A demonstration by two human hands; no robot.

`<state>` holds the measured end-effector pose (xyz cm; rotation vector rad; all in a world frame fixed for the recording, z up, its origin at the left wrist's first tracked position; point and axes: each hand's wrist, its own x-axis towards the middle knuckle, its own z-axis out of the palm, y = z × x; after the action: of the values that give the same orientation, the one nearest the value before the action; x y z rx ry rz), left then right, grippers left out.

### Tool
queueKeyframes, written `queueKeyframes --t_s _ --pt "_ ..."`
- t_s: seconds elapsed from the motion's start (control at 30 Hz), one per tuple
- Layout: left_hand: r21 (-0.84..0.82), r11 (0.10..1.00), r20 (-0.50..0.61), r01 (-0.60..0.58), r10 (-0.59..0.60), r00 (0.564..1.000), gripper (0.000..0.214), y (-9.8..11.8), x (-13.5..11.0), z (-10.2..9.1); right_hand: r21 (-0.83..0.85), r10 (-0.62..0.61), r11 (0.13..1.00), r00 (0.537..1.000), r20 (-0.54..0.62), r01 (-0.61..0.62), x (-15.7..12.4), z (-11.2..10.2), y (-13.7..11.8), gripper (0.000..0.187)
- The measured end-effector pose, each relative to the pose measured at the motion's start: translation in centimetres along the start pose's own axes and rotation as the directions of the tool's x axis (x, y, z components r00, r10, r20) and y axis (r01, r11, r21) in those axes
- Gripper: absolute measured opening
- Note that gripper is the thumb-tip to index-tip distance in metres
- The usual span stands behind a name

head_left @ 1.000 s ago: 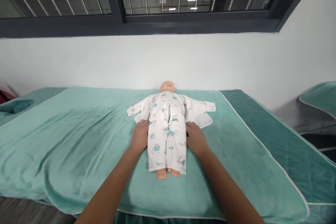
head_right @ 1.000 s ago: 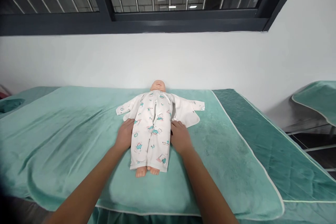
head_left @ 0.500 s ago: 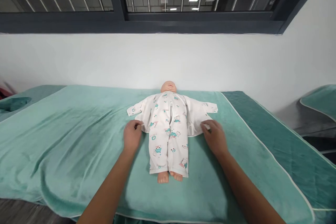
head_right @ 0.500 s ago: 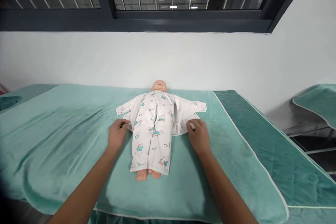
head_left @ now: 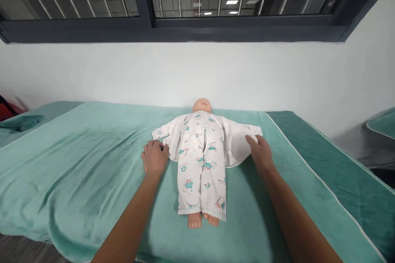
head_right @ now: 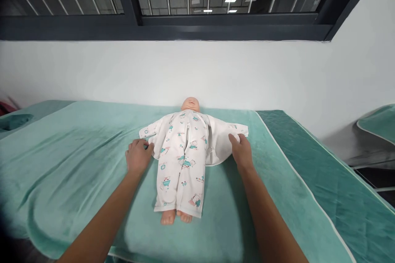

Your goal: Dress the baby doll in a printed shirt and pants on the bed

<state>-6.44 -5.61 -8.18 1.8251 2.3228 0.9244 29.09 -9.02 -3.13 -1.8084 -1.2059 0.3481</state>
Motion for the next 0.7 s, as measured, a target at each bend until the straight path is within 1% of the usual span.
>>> queueKeyframes --t_s 0.03,0.07,0.1,0.13,0.17,0.2,0.27,0.3,0.33,0.37,0.47,0.53,0.6,0.63,0.7 --pt "-0.015 1.0 0.003 -0.006 0.006 1.0 0.02 -0.1 0.0 0.0 0.105 -0.043 0.993 0.999 -0.028 0.046 -0.5 0.3 -1.4 0.035" --pt "-0.035 0.999 0.002 -0.004 0.004 1.0 0.019 -0.1 0.0 -0.1 0.208 -0.109 0.971 0.993 -0.054 0.118 -1.1 0.6 -2.9 0.034" --pt "-0.07 0.998 -0.002 0.007 -0.007 1.0 0.018 -0.2 0.0 -0.1 0.253 -0.193 0.946 0.979 -0.06 0.202 -1.9 1.0 -4.5 0.031" --pt "-0.115 0.993 -0.007 0.026 -0.027 1.0 0.018 -0.3 0.0 -0.2 0.247 -0.295 0.925 0.955 -0.012 0.289 -2.8 1.3 -6.0 0.027" --pt "-0.166 0.985 -0.011 0.047 -0.049 0.999 0.018 -0.4 0.0 -0.2 0.199 -0.399 0.904 0.914 0.073 0.379 -3.8 1.7 -7.2 0.021" --pt "-0.214 0.974 -0.013 0.068 -0.072 0.997 0.018 -0.5 -0.1 -0.3 0.131 -0.487 0.873 0.857 0.169 0.47 -4.8 2.0 -8.2 0.017" --pt "-0.29 0.952 -0.015 0.095 -0.104 0.994 0.019 -0.6 -0.2 -0.4 0.012 -0.594 0.784 0.746 0.302 0.62 -6.6 2.6 -9.0 0.012" --pt "-0.314 0.944 -0.017 0.1 -0.111 0.994 0.019 -0.6 -0.3 -0.4 -0.032 -0.619 0.747 0.712 0.333 0.664 -7.3 2.8 -8.9 0.011" --pt "-0.333 0.938 -0.02 0.102 -0.115 0.993 0.019 -0.6 -0.5 -0.4 -0.066 -0.632 0.724 0.699 0.336 0.686 -7.9 2.9 -8.5 0.01" --pt "-0.356 0.929 -0.026 0.102 -0.119 0.993 0.019 -0.6 -0.6 -0.4 -0.094 -0.636 0.716 0.702 0.32 0.692 -8.4 2.9 -8.0 0.009" --pt "-0.434 0.897 -0.035 0.087 -0.113 0.993 0.018 -0.5 -0.7 -0.6 -0.163 -0.612 0.74 0.754 0.237 0.652 -8.9 2.4 -6.3 0.01" --pt "-0.483 0.874 -0.03 0.065 -0.09 0.995 0.017 -0.2 -0.6 -1.0 -0.166 -0.583 0.766 0.78 0.229 0.621 -8.8 2.0 -5.7 0.008" --pt "-0.541 0.841 -0.035 0.031 -0.059 0.998 0.016 0.6 -0.5 -1.9 -0.13 -0.564 0.78 0.778 0.277 0.612 -8.6 1.6 -5.6 0.011" --pt "-0.578 0.816 -0.054 0.003 -0.042 0.998 0.016 1.3 -0.4 -2.4 -0.104 -0.561 0.782 0.767 0.311 0.615 -8.5 1.4 -5.7 0.013" --pt "-0.648 0.757 -0.132 -0.087 0.0 0.991 0.015 3.3 -0.6 -3.8 -0.056 -0.564 0.778 0.735 0.376 0.626 -8.2 1.1 -6.1 0.015"
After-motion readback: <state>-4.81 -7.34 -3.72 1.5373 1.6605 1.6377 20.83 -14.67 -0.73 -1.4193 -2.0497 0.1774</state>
